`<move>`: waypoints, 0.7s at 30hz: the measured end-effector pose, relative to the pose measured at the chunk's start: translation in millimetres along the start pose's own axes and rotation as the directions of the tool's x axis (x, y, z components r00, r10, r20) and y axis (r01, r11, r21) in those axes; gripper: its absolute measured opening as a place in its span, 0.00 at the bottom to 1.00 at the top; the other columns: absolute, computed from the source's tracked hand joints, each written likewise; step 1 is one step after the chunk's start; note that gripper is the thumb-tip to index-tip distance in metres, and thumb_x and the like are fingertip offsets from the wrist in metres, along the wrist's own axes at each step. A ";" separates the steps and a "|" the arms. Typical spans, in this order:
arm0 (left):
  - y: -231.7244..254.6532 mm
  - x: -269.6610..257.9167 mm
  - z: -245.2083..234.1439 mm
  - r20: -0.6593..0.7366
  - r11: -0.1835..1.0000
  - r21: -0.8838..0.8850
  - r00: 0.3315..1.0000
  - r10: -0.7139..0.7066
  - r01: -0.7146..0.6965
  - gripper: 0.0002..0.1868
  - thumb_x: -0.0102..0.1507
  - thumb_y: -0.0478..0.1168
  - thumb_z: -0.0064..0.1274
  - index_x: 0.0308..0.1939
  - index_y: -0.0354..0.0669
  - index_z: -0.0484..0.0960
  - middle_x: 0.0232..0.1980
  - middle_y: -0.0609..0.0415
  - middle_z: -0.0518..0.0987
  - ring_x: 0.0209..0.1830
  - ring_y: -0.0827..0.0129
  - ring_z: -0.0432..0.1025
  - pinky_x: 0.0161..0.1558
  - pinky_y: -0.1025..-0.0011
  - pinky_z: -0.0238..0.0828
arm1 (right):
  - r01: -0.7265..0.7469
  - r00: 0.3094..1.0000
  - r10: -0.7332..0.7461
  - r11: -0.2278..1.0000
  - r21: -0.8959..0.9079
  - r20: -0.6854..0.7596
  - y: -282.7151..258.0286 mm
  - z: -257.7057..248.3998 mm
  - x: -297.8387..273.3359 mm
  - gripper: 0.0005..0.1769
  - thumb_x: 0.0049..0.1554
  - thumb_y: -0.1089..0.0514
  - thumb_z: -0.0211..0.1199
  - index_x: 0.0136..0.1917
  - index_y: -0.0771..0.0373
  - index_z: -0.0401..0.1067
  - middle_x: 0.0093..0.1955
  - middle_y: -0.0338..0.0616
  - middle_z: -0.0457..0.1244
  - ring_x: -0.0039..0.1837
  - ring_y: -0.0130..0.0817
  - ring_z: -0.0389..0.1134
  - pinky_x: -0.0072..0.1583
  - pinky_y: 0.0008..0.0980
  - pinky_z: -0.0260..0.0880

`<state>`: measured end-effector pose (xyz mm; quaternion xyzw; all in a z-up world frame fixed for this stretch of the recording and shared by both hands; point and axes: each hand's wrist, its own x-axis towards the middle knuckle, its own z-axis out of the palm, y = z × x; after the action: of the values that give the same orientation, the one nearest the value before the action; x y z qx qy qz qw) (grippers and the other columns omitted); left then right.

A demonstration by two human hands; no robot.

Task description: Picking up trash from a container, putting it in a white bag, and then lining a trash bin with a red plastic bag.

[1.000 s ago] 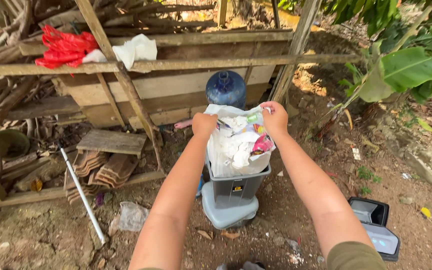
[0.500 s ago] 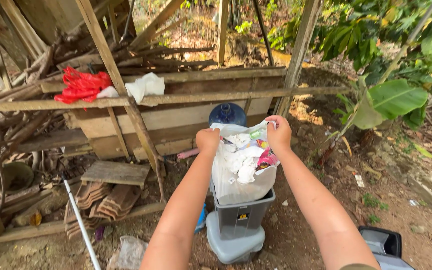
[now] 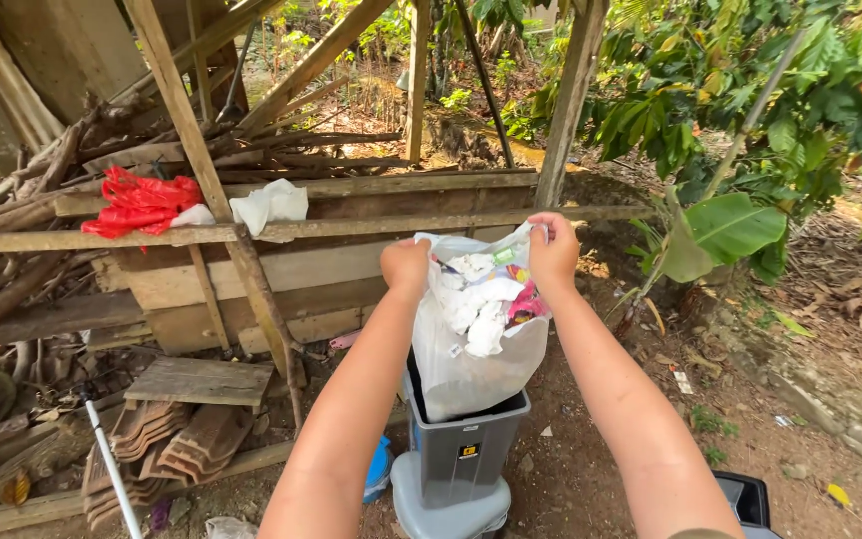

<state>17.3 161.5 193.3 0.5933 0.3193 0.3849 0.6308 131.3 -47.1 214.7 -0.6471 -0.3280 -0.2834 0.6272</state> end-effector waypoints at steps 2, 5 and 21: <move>7.7 -0.3 4.7 0.003 1.000 -0.028 1.000 0.011 -0.011 0.15 0.56 0.38 0.62 0.42 0.30 0.86 0.30 0.48 0.85 0.27 0.67 0.79 0.34 0.69 0.74 | -0.004 1.000 0.005 0.999 0.032 -0.011 -4.8 -5.0 5.8 0.08 0.59 0.69 0.57 0.50 0.63 0.75 0.49 0.40 0.66 0.47 0.27 0.70 0.51 0.28 0.69; 21.3 -8.6 10.3 0.029 0.996 -0.090 1.000 0.013 -0.010 0.14 0.56 0.37 0.62 0.43 0.31 0.84 0.30 0.47 0.85 0.26 0.67 0.79 0.33 0.68 0.74 | -0.016 0.999 0.018 0.998 0.065 -0.030 -15.4 -17.1 12.0 0.09 0.59 0.70 0.57 0.50 0.63 0.75 0.48 0.40 0.67 0.47 0.27 0.71 0.51 0.28 0.69; 93.7 -93.9 83.5 0.190 0.919 -0.386 0.967 0.169 -0.085 0.14 0.62 0.32 0.57 0.50 0.29 0.79 0.37 0.48 0.84 0.28 0.67 0.80 0.30 0.68 0.78 | 0.083 0.990 -0.061 0.981 0.177 -0.126 -55.2 -130.5 26.9 0.06 0.64 0.71 0.56 0.51 0.65 0.72 0.48 0.37 0.67 0.49 0.24 0.70 0.50 0.23 0.69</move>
<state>32.1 38.3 289.1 0.5202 0.1289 0.4111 0.7374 110.9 -175.5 277.1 -0.5567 -0.3373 -0.3134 0.6914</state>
